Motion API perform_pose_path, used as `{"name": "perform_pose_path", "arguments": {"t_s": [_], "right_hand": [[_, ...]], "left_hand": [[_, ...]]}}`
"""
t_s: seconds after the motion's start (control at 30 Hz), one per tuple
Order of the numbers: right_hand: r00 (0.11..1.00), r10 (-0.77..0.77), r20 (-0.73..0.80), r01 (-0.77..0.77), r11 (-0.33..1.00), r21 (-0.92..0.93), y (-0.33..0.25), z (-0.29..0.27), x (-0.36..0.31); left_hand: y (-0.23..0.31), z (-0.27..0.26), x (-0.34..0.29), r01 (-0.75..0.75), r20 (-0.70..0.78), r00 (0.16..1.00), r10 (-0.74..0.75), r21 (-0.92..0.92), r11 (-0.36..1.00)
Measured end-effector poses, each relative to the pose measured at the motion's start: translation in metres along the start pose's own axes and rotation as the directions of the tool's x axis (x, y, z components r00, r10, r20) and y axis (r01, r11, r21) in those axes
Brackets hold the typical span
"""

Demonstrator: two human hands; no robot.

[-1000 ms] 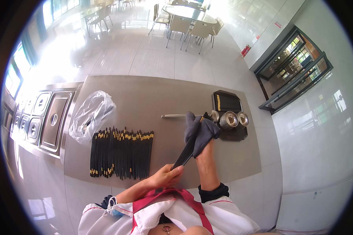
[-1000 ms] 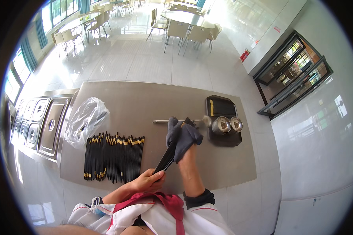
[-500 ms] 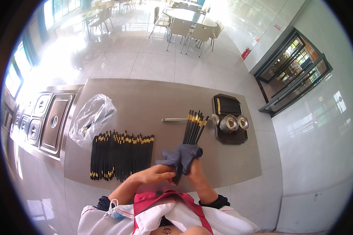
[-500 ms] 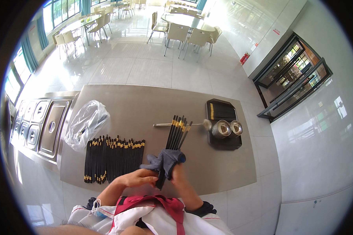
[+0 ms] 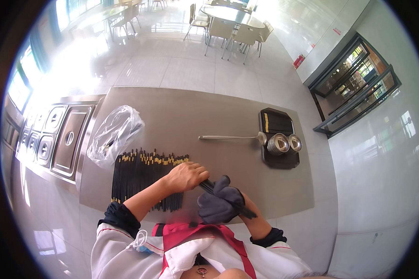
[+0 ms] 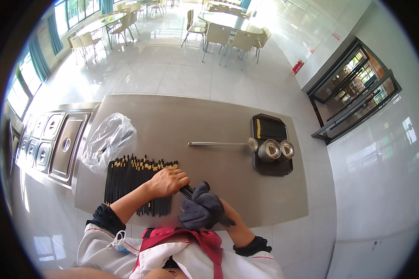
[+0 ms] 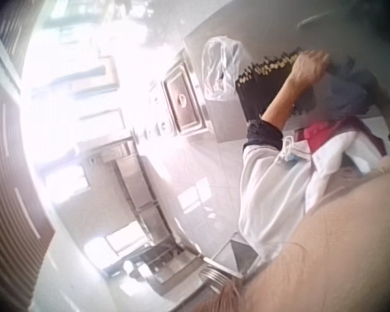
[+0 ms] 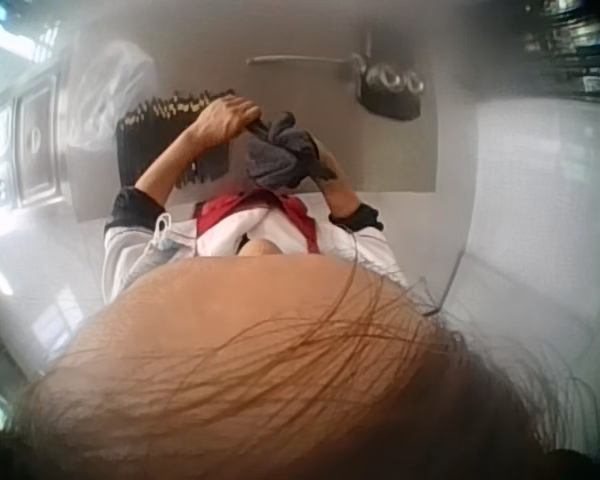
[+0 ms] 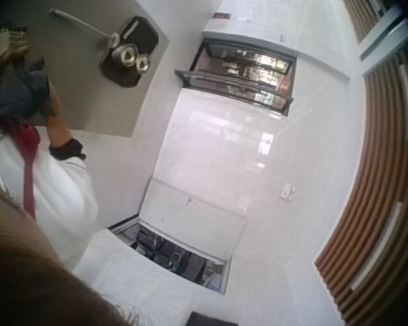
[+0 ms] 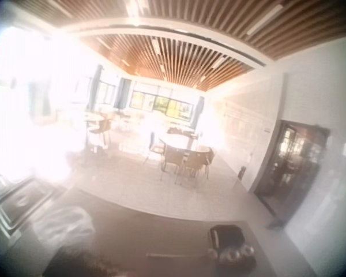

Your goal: The person walks through a commercial kitchen and dining area, then stands at a stainless steel counter. They repeatedly pick up bundles of black chopsticks from a large pile, wipe them with a dark cloth, and place the cleaned bundles into a clear plastic bag.

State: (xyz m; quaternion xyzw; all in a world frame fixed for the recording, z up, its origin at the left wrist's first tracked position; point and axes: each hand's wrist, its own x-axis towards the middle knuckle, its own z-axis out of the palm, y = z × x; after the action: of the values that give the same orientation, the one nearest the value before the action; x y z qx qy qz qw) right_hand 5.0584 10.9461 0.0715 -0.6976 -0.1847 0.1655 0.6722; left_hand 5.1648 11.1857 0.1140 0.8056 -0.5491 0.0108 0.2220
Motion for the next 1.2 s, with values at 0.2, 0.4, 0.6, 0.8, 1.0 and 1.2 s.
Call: {"name": "perform_pose_path", "arguments": {"t_s": [0.2,0.4,0.6,0.8,1.0,1.2], "right_hand": [[0.921,-0.381,-0.087,0.269,0.780,-0.565,-0.036,-0.051,-0.020],[0.908,0.255,-0.334,0.173,0.498,0.850,-0.053,-0.012,-0.006],[0.846,0.292,-0.446,-0.076,0.894,0.442,-0.013,0.025,0.023],[0.809,0.173,-0.561,0.377,0.580,0.722,-0.036,-0.006,0.050],[0.701,0.090,-0.707,0.464,0.696,0.548,-0.056,-0.024,0.054],[0.804,-0.115,-0.583,0.554,0.502,0.665,-0.058,-0.028,0.058]], "left_hand": [[0.009,0.038,-0.043,0.383,0.195,0.909,-0.370,-0.742,0.550],[0.053,0.027,-0.038,0.300,0.386,0.922,-0.003,-0.721,-0.624],[0.077,0.038,-0.016,0.515,0.596,0.801,0.058,-0.637,-0.574],[0.079,0.049,-0.030,0.500,0.568,0.822,0.038,-0.690,-0.523],[0.081,0.041,-0.041,0.188,0.429,0.903,0.003,-0.388,-0.902],[0.082,0.067,-0.026,-0.207,0.416,0.743,-0.523,-0.601,-0.772]]}}
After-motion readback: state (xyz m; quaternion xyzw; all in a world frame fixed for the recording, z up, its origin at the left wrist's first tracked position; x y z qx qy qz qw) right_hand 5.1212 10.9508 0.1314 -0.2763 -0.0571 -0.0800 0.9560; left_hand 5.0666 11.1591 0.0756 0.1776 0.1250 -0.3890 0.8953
